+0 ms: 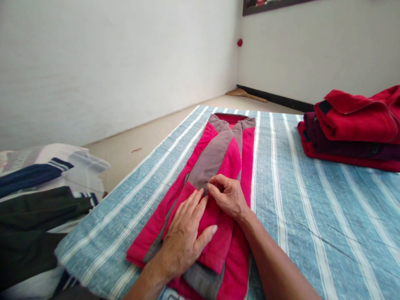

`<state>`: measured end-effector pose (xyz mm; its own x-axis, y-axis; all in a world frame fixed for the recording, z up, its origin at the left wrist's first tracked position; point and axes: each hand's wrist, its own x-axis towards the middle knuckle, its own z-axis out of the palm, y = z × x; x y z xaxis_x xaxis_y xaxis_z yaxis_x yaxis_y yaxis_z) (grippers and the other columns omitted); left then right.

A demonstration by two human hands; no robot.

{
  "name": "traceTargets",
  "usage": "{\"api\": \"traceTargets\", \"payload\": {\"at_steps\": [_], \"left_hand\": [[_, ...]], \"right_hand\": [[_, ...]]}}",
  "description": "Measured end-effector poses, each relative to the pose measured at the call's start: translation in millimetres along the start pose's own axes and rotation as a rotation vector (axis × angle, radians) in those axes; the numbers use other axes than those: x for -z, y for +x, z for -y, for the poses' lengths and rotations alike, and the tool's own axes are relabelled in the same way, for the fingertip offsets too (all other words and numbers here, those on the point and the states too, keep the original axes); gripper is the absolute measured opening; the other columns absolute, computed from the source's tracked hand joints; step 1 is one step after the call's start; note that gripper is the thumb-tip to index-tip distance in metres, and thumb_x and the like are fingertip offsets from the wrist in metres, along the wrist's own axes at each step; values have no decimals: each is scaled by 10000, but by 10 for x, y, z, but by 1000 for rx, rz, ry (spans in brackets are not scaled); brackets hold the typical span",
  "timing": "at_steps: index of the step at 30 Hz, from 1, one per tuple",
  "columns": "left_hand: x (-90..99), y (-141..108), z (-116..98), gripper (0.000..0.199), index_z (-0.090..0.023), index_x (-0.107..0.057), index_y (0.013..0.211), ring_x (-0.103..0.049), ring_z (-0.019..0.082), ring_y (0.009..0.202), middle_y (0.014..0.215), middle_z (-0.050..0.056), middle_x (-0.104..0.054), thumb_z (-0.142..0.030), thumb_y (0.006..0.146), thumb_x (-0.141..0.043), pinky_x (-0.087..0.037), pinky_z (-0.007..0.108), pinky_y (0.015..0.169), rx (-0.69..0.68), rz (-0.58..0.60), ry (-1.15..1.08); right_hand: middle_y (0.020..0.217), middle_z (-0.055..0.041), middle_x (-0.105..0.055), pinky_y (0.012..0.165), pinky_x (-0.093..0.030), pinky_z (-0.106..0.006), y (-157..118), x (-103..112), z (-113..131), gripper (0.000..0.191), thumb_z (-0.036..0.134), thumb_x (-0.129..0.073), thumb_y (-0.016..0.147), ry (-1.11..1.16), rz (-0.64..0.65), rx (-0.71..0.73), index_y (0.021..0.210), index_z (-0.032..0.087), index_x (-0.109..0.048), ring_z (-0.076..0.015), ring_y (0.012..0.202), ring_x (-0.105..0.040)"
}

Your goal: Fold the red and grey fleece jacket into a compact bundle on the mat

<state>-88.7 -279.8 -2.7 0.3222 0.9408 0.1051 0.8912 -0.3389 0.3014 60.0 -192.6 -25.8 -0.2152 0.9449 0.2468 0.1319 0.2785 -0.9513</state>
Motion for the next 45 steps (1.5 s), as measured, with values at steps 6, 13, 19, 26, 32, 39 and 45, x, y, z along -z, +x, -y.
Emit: {"api": "traceTargets", "payload": {"at_steps": [6,13,19,26,32,39,45], "left_hand": [[-4,0,4,630,-146,-369,1431,-297,320,1400,1518,159,-336,-427,888,-521,-322,540,1107,2,-4,-2],[11,4,-10,624,-128,-382,1421,-287,323,1404,1520,167,-328,-426,890,-518,-318,546,1108,8,16,6],[14,0,-11,621,-127,-381,1420,-294,317,1402,1521,166,-326,-425,892,-514,-321,537,1108,5,13,6],[-6,1,-6,638,-117,-373,1425,-293,317,1402,1523,170,-321,-438,892,-513,-317,536,1112,6,18,17],[0,3,-5,633,-116,-380,1421,-290,320,1403,1523,171,-319,-440,893,-513,-322,541,1109,3,21,22],[7,18,0,646,-108,-372,1425,-288,320,1403,1522,177,-318,-445,892,-514,-322,540,1109,2,28,19],[11,5,-11,645,-107,-377,1424,-286,323,1404,1522,177,-318,-441,891,-516,-321,542,1110,7,32,19]], "right_hand": [[630,11,-571,513,-383,-224,-1,-1,1,205,366,-590,836,4,-6,-5,761,179,-623,-118,555,-490],[637,10,-570,509,-373,-224,-3,4,-1,173,333,-592,834,11,1,-7,769,176,-623,-115,552,-479],[650,5,-580,523,-378,-228,-4,8,5,164,320,-595,829,19,5,-8,762,172,-620,-117,564,-486],[649,5,-581,522,-381,-225,-2,7,4,199,355,-594,833,5,4,-15,766,170,-624,-117,566,-490],[645,10,-572,519,-377,-224,-3,11,-9,183,343,-595,831,26,15,-26,773,171,-622,-115,564,-484],[647,12,-573,524,-379,-225,-6,15,-2,162,323,-597,830,28,20,-24,774,173,-623,-116,571,-485],[642,13,-570,517,-375,-220,-4,14,3,161,319,-602,826,39,12,-36,773,168,-623,-112,566,-484]]}}
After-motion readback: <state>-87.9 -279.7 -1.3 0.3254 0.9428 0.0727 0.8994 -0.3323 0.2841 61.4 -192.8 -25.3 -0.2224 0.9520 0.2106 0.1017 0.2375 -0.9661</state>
